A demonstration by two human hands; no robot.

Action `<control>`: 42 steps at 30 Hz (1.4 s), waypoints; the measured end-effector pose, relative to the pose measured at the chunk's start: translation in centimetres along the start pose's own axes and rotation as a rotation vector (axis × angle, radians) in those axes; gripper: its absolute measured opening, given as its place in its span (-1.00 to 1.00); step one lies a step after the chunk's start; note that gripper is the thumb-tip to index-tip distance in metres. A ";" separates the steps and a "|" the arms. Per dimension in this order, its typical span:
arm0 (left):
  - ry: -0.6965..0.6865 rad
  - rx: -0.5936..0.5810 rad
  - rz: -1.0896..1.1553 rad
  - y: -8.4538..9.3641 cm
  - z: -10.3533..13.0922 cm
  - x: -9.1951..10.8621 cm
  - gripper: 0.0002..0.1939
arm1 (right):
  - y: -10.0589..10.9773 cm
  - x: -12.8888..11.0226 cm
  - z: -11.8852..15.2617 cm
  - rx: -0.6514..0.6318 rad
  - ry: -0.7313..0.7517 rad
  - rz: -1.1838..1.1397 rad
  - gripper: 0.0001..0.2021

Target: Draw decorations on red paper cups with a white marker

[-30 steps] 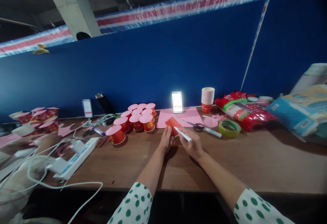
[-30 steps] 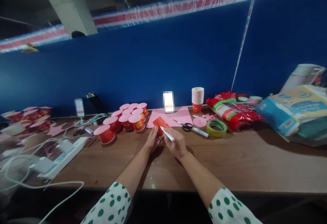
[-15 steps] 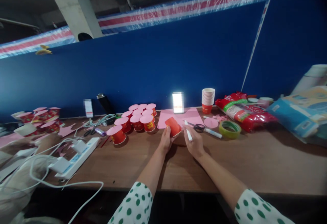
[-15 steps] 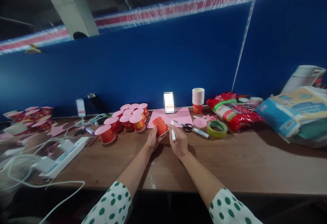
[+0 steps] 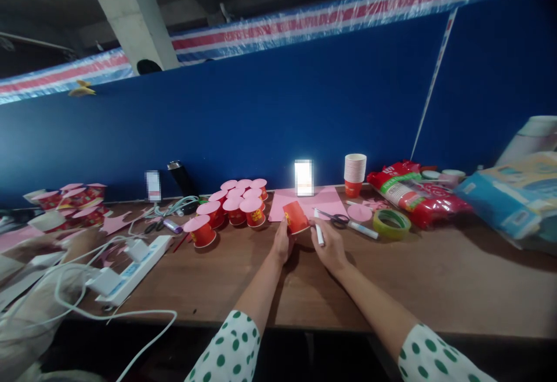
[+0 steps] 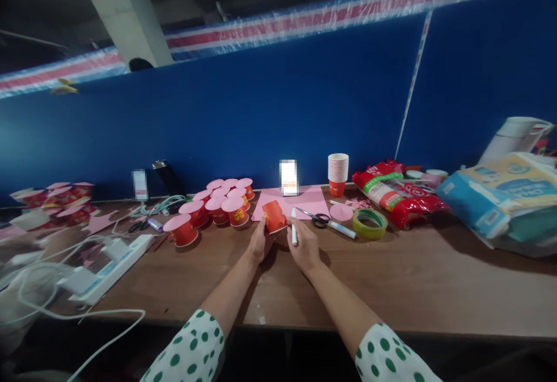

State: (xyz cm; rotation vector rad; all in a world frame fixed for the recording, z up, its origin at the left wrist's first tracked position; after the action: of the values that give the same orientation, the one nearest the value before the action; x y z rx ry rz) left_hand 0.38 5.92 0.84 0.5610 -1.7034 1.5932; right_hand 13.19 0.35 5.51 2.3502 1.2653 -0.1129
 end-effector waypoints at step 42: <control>-0.090 0.096 -0.365 1.1 -0.3 -0.1 -0.50 | -0.2 1.5 0.3 -0.029 -0.085 0.103 -0.70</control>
State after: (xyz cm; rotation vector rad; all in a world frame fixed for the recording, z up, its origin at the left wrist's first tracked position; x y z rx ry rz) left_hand -0.28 6.34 0.02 0.9458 -1.4893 1.4058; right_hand 13.91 1.48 4.69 2.3541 1.0970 -0.1590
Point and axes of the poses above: each hand's wrist, its own z-axis away from the middle knuckle, its own y-axis out of the back of the hand, x = y × z, the point moved 6 cm from there along -z, towards the middle knuckle, and after that the axes turned 12 degrees about y, right-handed, at the moved point
